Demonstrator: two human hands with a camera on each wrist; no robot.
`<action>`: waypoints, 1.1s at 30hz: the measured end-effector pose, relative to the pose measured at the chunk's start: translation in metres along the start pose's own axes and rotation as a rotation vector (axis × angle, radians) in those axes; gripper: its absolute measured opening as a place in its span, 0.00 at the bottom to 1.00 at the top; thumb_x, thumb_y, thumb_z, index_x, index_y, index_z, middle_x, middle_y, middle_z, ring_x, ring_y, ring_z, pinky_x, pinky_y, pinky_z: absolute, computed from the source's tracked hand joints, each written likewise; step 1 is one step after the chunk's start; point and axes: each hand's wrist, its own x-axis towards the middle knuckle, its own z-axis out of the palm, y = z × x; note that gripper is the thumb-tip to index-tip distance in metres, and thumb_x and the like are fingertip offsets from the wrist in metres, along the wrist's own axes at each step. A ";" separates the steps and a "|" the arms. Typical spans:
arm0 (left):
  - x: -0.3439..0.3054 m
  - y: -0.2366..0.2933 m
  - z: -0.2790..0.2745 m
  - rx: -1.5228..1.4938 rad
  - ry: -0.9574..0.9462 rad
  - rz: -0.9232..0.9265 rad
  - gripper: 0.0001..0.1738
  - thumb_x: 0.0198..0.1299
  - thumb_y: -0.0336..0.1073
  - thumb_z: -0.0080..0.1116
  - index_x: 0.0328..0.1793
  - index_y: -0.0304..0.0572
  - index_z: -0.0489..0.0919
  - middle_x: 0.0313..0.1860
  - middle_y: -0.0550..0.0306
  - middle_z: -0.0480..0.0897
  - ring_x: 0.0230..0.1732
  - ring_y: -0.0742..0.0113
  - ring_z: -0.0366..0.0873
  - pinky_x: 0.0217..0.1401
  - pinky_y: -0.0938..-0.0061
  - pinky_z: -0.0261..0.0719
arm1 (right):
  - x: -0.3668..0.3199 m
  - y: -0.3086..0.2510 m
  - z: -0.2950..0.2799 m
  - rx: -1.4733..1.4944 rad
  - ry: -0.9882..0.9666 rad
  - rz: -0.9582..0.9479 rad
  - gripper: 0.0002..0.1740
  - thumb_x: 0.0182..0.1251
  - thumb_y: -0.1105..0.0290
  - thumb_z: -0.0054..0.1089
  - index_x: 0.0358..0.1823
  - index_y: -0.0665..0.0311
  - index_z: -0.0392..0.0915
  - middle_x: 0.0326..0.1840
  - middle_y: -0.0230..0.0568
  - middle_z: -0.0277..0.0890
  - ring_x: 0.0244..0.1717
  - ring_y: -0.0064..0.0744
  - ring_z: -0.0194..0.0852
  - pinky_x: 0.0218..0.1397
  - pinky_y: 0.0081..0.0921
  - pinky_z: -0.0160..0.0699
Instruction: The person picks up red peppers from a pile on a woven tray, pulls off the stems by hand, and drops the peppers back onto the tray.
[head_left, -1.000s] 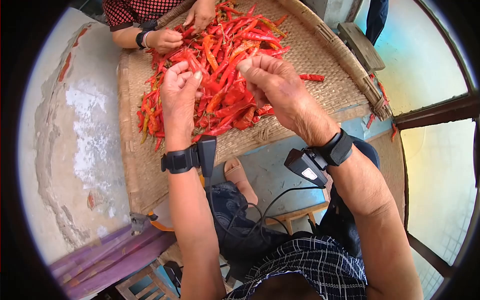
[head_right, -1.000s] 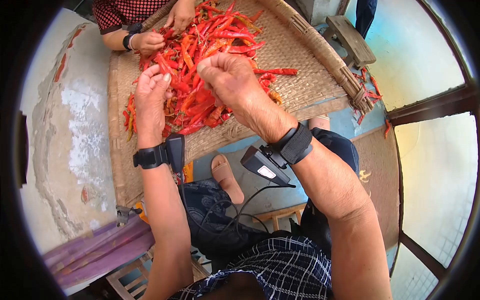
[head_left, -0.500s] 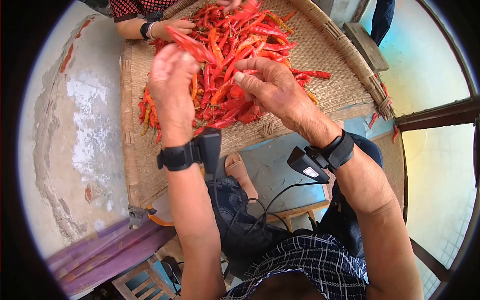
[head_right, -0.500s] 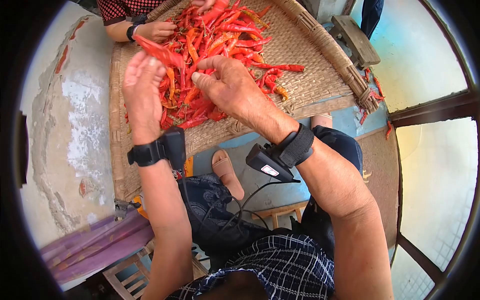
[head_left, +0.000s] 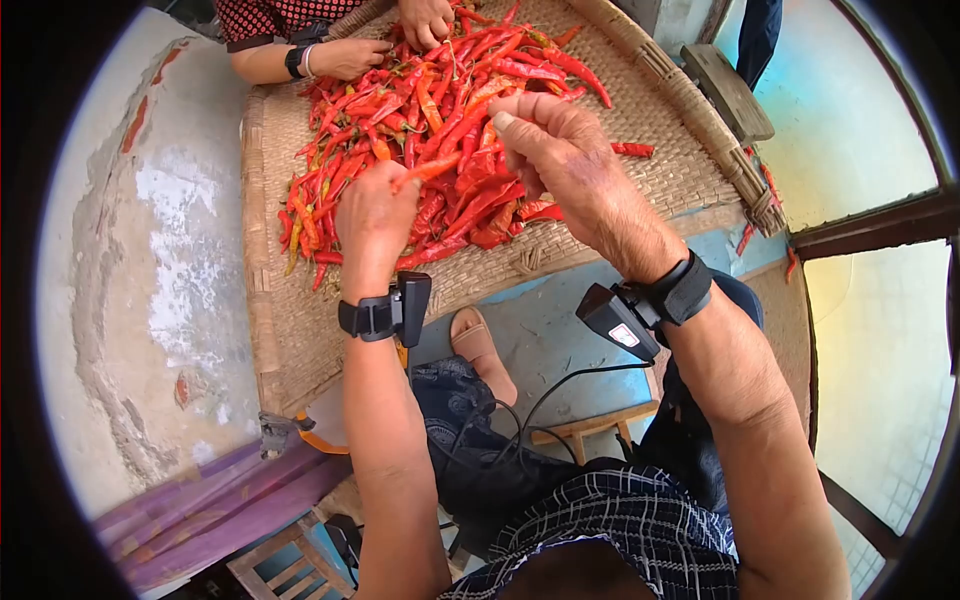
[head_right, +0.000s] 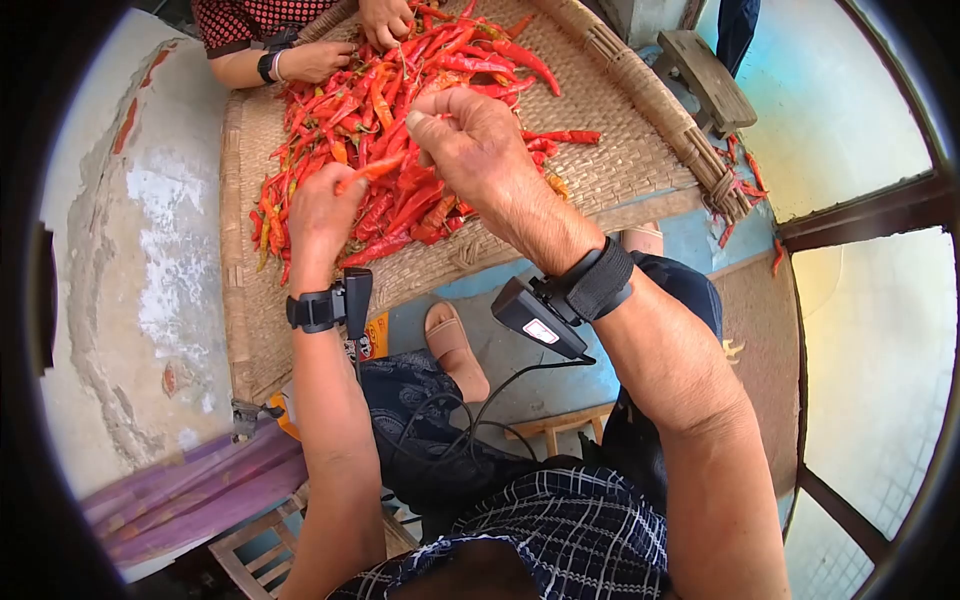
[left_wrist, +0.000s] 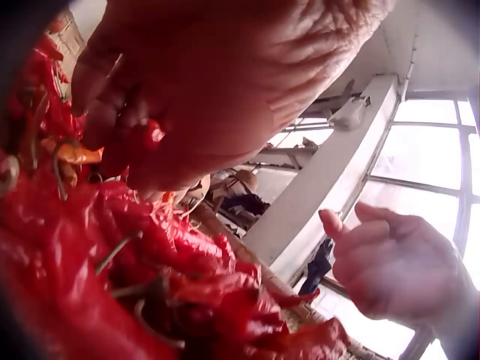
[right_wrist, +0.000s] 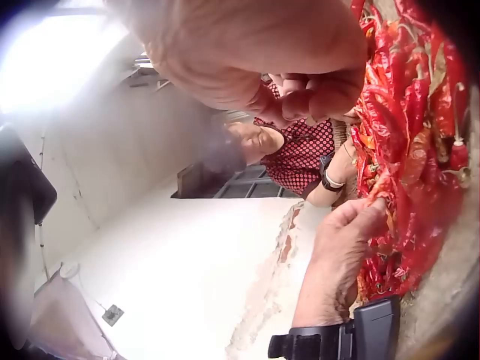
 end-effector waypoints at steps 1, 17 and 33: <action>0.000 0.002 -0.005 0.000 0.003 -0.002 0.13 0.56 0.42 0.59 0.37 0.39 0.80 0.24 0.51 0.79 0.28 0.58 0.78 0.33 0.67 0.72 | 0.000 0.001 0.001 -0.018 -0.031 0.013 0.10 0.67 0.67 0.53 0.40 0.69 0.75 0.23 0.28 0.72 0.22 0.15 0.65 0.23 0.16 0.65; 0.024 0.017 -0.009 -0.849 0.128 -0.100 0.17 0.61 0.41 0.57 0.50 0.36 0.78 0.30 0.63 0.80 0.29 0.77 0.73 0.34 0.80 0.71 | 0.001 0.002 -0.002 0.407 0.206 0.122 0.08 0.65 0.63 0.58 0.36 0.58 0.72 0.22 0.24 0.67 0.21 0.15 0.61 0.22 0.17 0.64; 0.036 0.030 0.019 -0.282 0.051 0.062 0.12 0.55 0.39 0.61 0.37 0.38 0.80 0.27 0.56 0.81 0.29 0.69 0.77 0.35 0.73 0.73 | 0.000 -0.014 -0.013 0.291 0.157 0.018 0.09 0.66 0.67 0.53 0.32 0.65 0.74 0.23 0.29 0.69 0.18 0.15 0.62 0.18 0.15 0.62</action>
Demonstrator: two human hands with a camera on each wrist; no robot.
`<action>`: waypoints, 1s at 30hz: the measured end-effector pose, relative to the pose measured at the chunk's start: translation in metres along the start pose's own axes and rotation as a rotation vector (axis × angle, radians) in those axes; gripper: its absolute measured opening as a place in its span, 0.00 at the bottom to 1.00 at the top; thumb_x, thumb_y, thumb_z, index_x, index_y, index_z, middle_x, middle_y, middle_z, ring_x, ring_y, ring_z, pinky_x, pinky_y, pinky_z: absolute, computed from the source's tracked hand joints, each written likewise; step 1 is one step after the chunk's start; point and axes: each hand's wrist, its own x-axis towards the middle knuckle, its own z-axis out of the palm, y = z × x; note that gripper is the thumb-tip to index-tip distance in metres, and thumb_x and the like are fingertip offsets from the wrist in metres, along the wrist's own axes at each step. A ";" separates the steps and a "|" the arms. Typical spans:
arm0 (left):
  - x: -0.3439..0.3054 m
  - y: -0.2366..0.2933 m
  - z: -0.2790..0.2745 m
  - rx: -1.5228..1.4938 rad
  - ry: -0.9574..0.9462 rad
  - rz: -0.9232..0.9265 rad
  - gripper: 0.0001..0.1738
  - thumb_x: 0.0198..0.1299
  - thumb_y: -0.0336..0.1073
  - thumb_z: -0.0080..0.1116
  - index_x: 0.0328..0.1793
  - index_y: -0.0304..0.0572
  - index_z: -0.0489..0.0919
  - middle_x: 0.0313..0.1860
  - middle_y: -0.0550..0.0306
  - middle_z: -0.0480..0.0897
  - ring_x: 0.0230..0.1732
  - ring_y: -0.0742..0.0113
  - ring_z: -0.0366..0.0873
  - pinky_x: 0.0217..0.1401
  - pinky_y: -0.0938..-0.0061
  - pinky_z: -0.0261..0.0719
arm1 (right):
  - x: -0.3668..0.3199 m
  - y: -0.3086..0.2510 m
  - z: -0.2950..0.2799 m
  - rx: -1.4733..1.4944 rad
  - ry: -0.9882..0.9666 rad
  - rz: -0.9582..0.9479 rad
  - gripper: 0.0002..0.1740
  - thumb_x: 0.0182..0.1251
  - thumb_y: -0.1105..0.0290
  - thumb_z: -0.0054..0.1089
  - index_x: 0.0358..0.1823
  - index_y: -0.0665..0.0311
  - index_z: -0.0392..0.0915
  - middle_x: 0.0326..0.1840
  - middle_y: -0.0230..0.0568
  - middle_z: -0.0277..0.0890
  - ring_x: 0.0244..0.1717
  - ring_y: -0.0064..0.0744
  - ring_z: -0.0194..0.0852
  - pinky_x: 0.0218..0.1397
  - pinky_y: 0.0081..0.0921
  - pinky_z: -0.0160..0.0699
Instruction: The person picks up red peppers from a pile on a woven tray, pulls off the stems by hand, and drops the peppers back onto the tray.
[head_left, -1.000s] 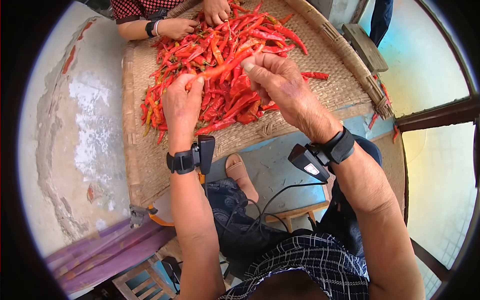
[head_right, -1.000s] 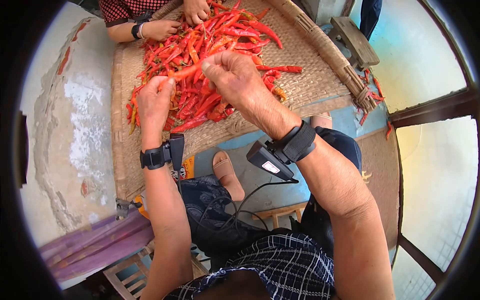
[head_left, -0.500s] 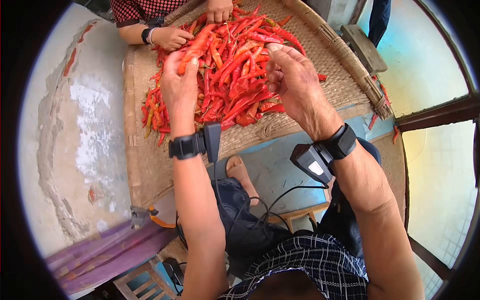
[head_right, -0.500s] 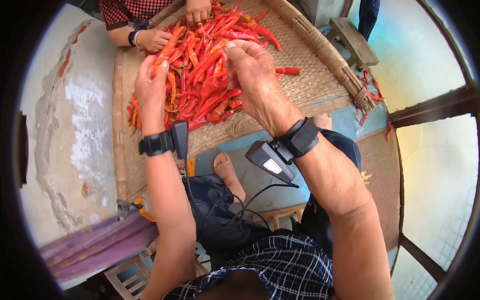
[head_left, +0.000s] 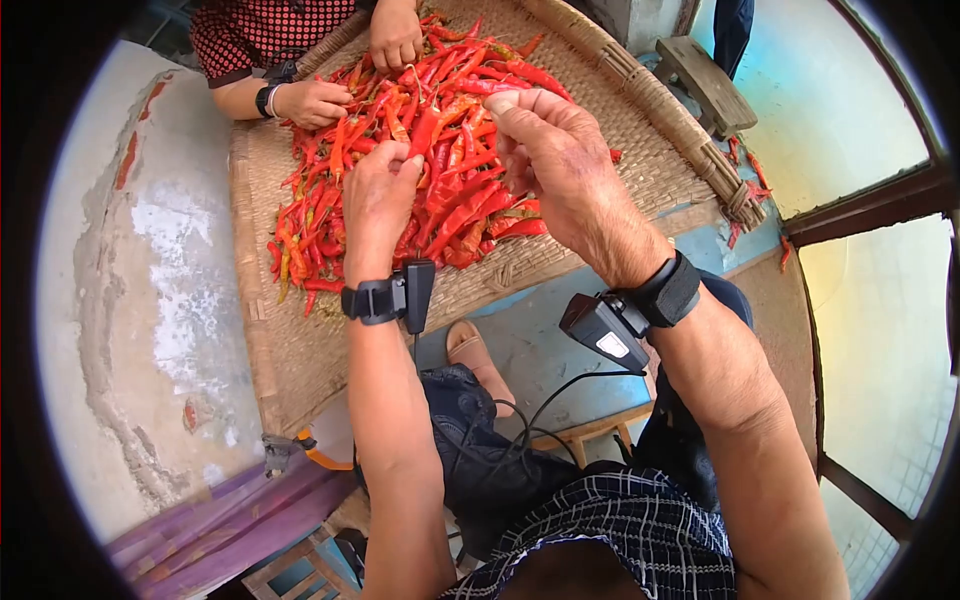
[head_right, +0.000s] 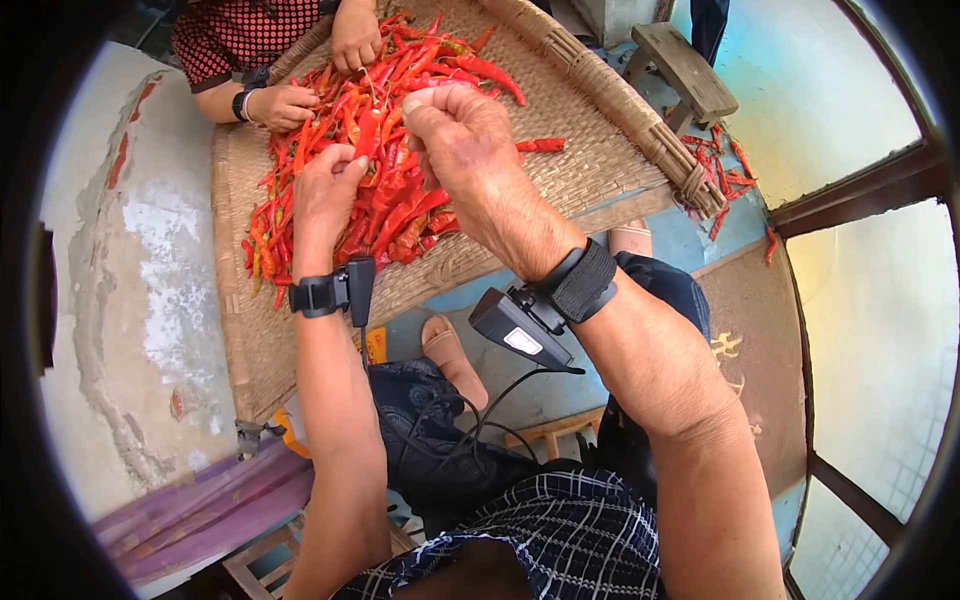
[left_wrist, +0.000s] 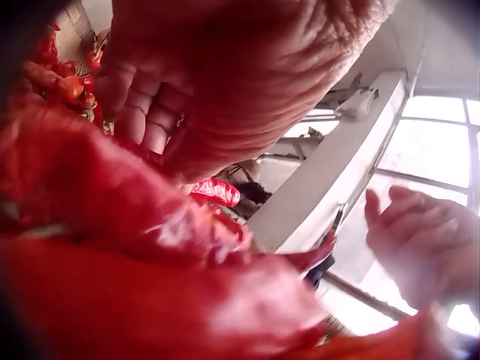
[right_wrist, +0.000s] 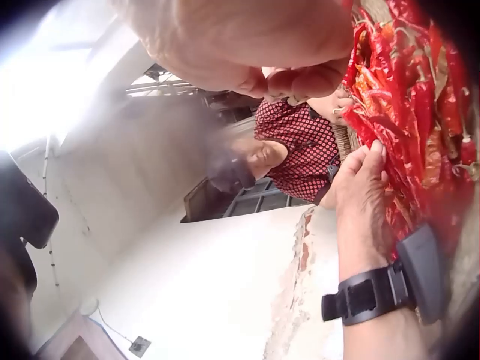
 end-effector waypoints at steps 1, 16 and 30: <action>-0.002 0.000 -0.007 -0.128 -0.063 -0.054 0.12 0.57 0.39 0.61 0.40 0.36 0.79 0.28 0.61 0.80 0.30 0.76 0.74 0.34 0.80 0.71 | 0.000 -0.001 0.000 0.000 0.007 0.005 0.09 0.66 0.67 0.53 0.32 0.65 0.74 0.23 0.28 0.69 0.17 0.15 0.61 0.18 0.15 0.62; 0.009 -0.029 0.013 0.313 0.073 0.060 0.13 0.50 0.40 0.66 0.38 0.40 0.82 0.32 0.48 0.81 0.32 0.57 0.78 0.38 0.67 0.75 | 0.002 0.002 0.000 -0.092 -0.038 -0.031 0.09 0.66 0.63 0.56 0.34 0.60 0.75 0.21 0.24 0.68 0.18 0.12 0.60 0.20 0.12 0.59; 0.022 -0.054 -0.028 -0.640 0.368 -0.169 0.14 0.62 0.34 0.58 0.50 0.32 0.77 0.34 0.63 0.79 0.32 0.77 0.74 0.36 0.81 0.73 | 0.000 -0.002 -0.006 -0.106 -0.051 -0.023 0.08 0.67 0.63 0.56 0.34 0.60 0.75 0.21 0.24 0.67 0.18 0.12 0.59 0.20 0.12 0.57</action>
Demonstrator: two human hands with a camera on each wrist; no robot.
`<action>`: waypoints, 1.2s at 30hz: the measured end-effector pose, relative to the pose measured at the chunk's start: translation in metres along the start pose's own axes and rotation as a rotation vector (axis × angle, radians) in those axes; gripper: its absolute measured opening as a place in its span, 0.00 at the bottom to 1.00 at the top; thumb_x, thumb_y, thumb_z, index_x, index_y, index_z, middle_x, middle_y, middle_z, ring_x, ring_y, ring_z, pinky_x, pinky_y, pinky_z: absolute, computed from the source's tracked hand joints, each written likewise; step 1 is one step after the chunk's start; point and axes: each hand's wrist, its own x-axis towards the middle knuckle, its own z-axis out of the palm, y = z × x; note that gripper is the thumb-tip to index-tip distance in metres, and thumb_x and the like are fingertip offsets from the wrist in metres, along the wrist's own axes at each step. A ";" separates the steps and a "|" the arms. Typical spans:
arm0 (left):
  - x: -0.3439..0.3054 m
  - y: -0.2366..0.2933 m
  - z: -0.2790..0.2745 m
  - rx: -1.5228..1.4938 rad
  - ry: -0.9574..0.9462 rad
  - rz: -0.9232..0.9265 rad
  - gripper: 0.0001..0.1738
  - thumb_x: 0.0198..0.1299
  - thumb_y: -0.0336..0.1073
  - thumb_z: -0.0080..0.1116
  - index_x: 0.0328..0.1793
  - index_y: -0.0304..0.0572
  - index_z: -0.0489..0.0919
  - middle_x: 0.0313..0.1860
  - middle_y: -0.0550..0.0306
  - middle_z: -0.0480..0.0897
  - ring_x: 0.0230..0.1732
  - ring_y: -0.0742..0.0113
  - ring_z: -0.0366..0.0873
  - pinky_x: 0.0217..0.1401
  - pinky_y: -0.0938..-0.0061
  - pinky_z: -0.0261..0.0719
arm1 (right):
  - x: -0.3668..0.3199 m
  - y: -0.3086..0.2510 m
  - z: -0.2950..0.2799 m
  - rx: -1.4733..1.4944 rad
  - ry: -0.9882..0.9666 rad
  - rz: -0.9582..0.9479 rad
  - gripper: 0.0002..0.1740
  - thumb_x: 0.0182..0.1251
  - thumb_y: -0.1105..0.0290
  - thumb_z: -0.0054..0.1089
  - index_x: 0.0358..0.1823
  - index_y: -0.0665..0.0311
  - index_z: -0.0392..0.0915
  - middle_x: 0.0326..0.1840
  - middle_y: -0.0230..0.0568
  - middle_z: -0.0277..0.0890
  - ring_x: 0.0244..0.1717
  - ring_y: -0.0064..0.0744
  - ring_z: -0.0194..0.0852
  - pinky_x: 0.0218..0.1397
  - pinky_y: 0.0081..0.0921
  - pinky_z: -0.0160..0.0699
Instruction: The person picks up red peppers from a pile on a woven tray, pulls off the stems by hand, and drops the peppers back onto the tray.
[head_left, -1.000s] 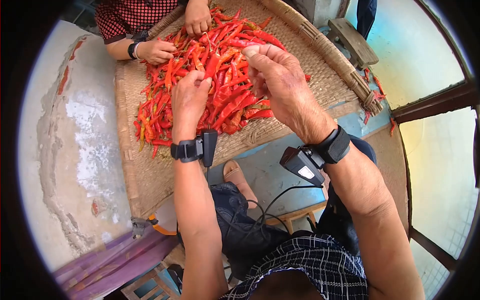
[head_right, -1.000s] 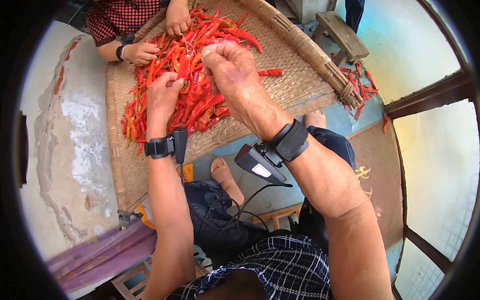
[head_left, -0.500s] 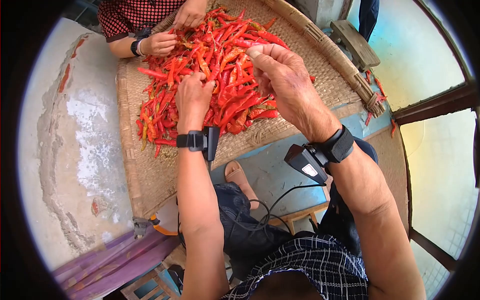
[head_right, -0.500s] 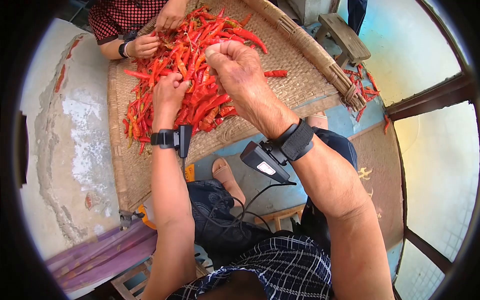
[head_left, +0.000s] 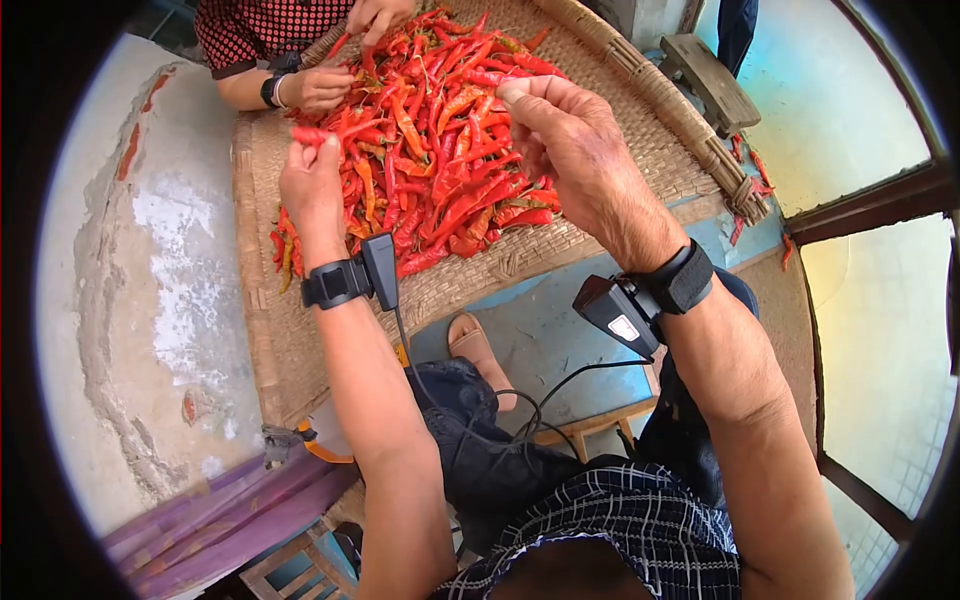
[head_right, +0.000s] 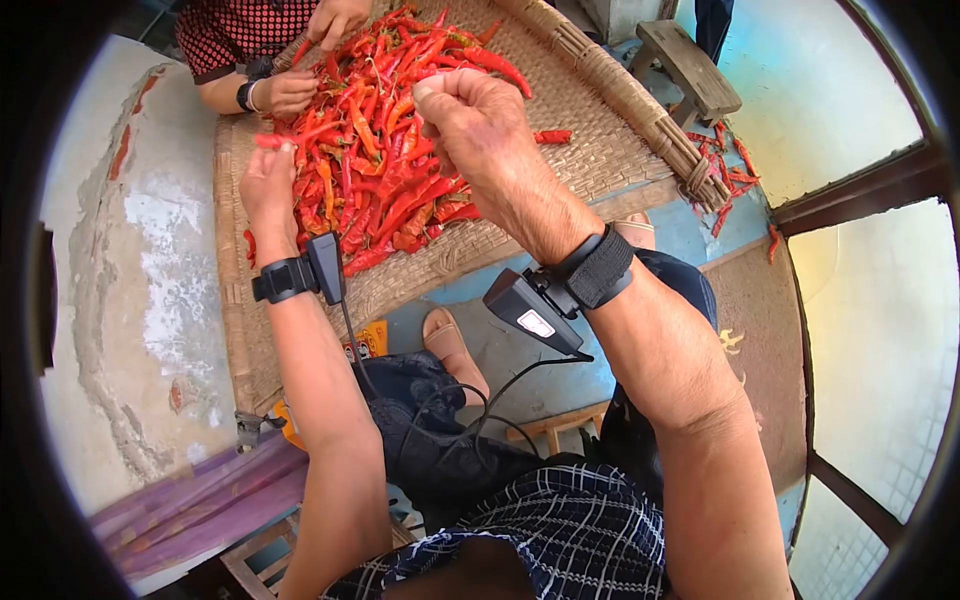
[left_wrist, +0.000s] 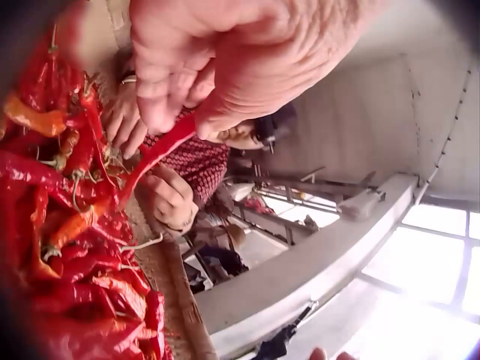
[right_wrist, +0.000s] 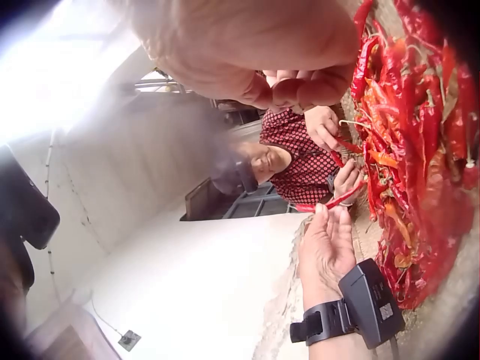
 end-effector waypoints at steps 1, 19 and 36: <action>0.015 -0.028 -0.016 0.507 -0.030 0.073 0.13 0.61 0.34 0.58 0.48 0.33 0.78 0.32 0.61 0.80 0.32 0.76 0.75 0.37 0.81 0.73 | 0.001 -0.001 -0.001 -0.001 0.008 -0.003 0.08 0.67 0.63 0.56 0.34 0.59 0.75 0.21 0.24 0.67 0.18 0.12 0.59 0.20 0.12 0.57; -0.050 0.041 0.017 0.111 -0.517 -0.105 0.08 0.62 0.35 0.57 0.44 0.40 0.77 0.31 0.68 0.77 0.31 0.82 0.72 0.33 0.86 0.69 | -0.002 0.000 -0.002 -0.024 -0.018 -0.009 0.09 0.66 0.63 0.56 0.32 0.60 0.75 0.20 0.24 0.67 0.17 0.13 0.60 0.20 0.13 0.57; -0.055 0.059 0.037 -0.118 -0.182 0.291 0.09 0.63 0.31 0.56 0.48 0.37 0.78 0.38 0.62 0.82 0.37 0.80 0.76 0.41 0.85 0.72 | -0.005 -0.008 -0.014 -0.016 -0.004 -0.023 0.08 0.66 0.67 0.54 0.33 0.64 0.75 0.21 0.25 0.67 0.18 0.12 0.59 0.20 0.13 0.58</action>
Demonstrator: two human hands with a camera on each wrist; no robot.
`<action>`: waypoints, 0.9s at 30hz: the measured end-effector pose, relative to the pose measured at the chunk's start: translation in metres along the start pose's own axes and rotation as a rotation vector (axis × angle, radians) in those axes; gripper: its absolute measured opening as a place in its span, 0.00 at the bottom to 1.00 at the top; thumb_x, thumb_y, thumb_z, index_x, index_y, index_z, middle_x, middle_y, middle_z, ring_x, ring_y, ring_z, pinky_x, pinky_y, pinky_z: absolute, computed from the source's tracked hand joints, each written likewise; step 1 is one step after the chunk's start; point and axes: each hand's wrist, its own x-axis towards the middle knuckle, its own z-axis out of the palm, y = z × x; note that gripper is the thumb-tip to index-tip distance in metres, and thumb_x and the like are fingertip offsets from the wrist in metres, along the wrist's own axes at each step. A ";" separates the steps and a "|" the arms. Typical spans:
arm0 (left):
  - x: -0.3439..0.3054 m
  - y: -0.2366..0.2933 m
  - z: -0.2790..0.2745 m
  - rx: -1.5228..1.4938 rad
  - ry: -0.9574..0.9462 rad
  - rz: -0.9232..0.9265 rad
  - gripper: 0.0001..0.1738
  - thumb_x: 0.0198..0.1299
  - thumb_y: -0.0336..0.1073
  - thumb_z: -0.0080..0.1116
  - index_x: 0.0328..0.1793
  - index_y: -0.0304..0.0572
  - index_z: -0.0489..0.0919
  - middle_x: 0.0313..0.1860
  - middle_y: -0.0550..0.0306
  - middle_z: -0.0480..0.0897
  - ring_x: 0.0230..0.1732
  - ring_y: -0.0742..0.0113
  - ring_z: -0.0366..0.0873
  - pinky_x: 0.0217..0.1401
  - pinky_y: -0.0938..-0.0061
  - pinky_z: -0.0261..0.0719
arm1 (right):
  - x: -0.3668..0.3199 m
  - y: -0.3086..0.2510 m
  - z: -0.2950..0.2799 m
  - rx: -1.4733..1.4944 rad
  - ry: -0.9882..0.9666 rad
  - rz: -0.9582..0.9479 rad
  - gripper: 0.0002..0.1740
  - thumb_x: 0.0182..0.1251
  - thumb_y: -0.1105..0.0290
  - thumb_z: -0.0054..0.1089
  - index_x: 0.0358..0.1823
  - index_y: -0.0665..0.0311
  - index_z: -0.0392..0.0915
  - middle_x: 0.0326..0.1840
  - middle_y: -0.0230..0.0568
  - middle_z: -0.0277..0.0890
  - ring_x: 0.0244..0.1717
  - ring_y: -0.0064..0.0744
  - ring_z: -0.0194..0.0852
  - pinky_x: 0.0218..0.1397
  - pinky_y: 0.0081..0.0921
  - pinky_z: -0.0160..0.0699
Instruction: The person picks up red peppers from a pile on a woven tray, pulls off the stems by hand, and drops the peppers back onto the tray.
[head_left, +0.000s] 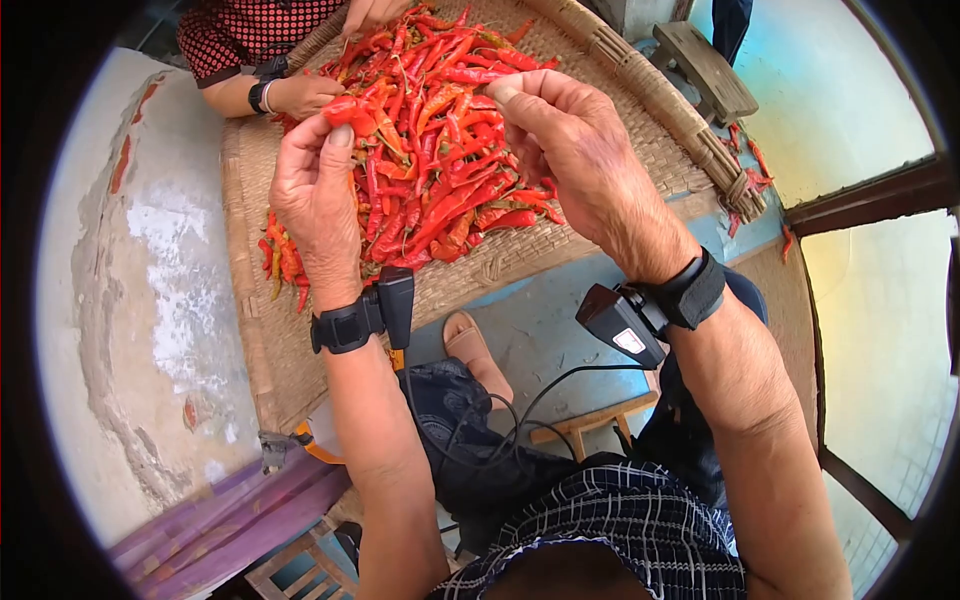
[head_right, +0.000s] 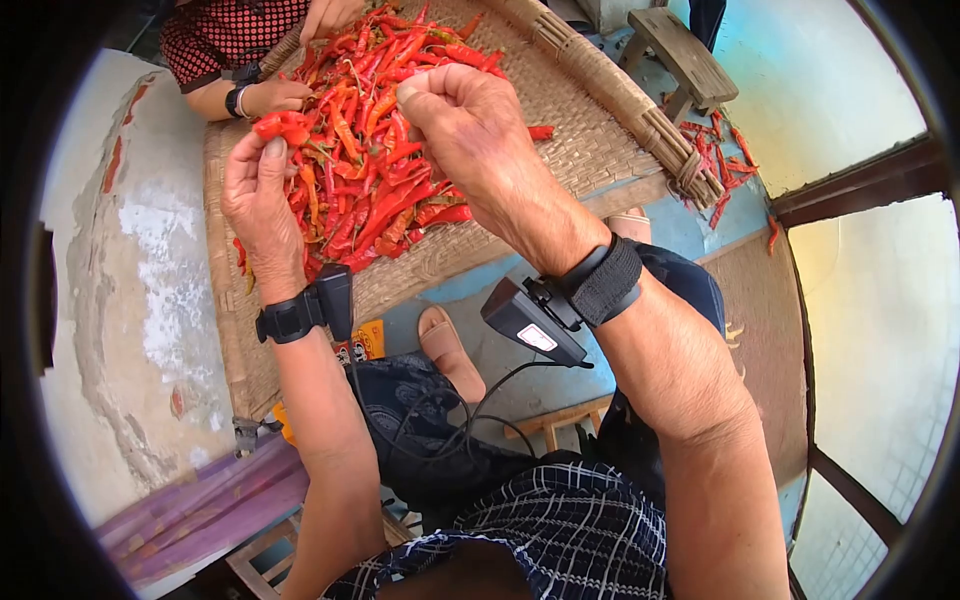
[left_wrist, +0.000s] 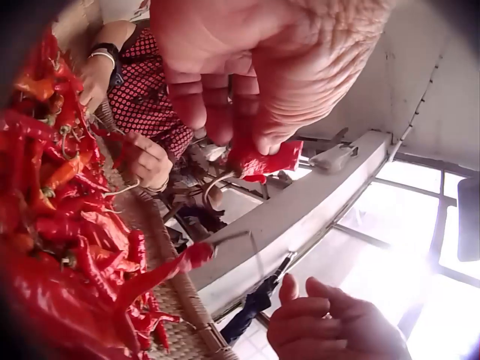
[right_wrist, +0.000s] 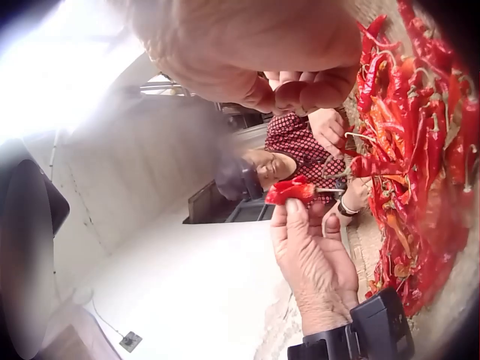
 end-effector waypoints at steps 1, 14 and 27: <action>0.000 -0.001 -0.003 -0.012 -0.038 -0.075 0.10 0.62 0.32 0.57 0.48 0.38 0.78 0.37 0.63 0.81 0.35 0.81 0.74 0.39 0.85 0.71 | 0.000 0.000 -0.001 -0.014 -0.021 -0.003 0.09 0.67 0.64 0.56 0.35 0.61 0.75 0.21 0.24 0.67 0.17 0.12 0.59 0.20 0.13 0.56; 0.016 -0.027 -0.015 -0.349 0.048 -0.414 0.16 0.67 0.38 0.51 0.54 0.35 0.74 0.39 0.56 0.80 0.35 0.76 0.77 0.40 0.82 0.77 | -0.002 -0.006 -0.004 -0.030 -0.014 -0.013 0.08 0.64 0.70 0.54 0.32 0.67 0.75 0.22 0.25 0.68 0.20 0.11 0.59 0.20 0.15 0.58; -0.006 -0.026 0.022 0.234 -0.410 -0.406 0.12 0.61 0.39 0.59 0.43 0.38 0.78 0.26 0.68 0.76 0.23 0.84 0.68 0.25 0.87 0.64 | 0.003 -0.003 -0.004 -0.049 0.003 -0.029 0.09 0.66 0.63 0.56 0.36 0.62 0.77 0.21 0.25 0.68 0.17 0.12 0.60 0.20 0.11 0.60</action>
